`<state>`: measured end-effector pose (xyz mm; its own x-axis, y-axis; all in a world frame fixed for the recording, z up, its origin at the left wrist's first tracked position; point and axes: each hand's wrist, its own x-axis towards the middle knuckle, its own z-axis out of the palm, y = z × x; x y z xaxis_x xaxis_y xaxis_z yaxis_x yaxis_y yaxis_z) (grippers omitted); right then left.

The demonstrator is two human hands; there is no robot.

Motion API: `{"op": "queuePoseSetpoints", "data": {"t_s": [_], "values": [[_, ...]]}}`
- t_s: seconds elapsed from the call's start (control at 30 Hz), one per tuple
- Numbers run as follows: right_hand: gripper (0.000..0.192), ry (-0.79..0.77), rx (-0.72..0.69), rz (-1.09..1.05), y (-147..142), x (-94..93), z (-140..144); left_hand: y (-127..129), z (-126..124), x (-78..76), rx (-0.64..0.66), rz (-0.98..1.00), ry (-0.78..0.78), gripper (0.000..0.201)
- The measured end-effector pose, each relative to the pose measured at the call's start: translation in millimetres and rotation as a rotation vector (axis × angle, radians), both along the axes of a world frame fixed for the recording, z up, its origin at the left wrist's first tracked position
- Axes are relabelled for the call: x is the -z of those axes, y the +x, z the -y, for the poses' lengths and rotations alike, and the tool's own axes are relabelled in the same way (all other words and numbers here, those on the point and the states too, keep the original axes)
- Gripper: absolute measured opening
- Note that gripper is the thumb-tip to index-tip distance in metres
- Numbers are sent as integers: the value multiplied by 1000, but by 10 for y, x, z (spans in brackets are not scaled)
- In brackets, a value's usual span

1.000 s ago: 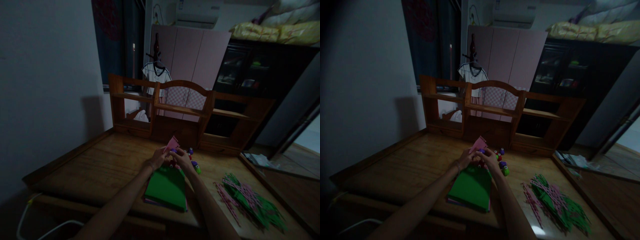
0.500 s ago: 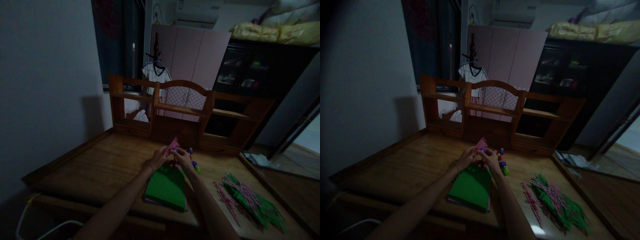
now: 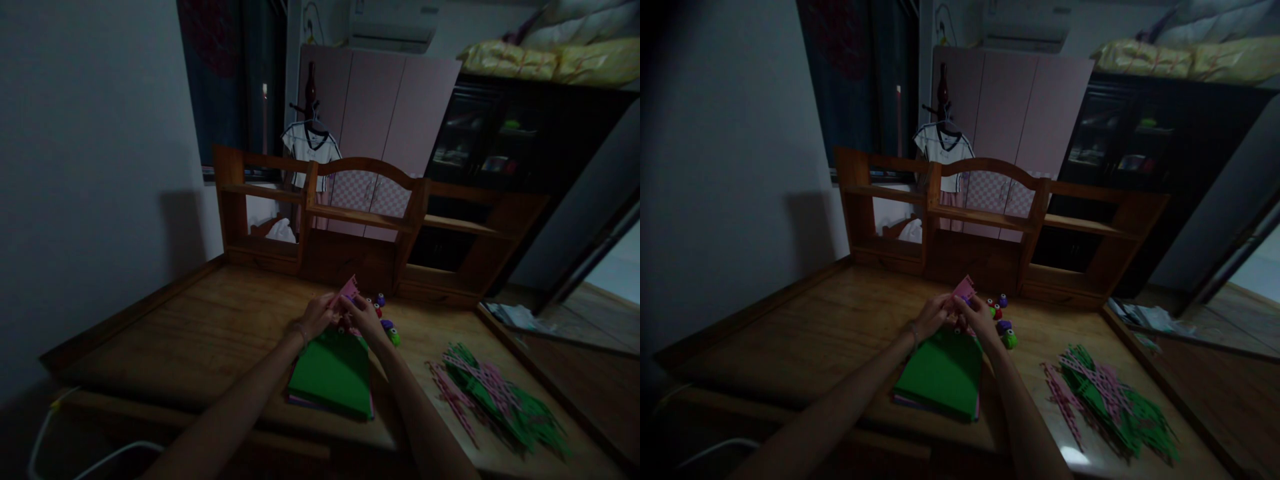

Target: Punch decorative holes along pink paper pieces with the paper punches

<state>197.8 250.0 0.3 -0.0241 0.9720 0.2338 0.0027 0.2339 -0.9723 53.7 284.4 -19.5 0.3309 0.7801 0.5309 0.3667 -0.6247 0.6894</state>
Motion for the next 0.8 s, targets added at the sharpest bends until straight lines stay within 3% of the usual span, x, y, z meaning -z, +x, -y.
{"op": "queuePoseSetpoints", "data": {"t_s": [0.53, 0.8], "values": [[50, 39, 126, 62, -33, 83, -38, 11, 16, -19, -24, -41, -48, 47], [50, 103, 132, 108, -67, 92, -34, 11, 3, -5, 11, -76, -171, 43]]}}
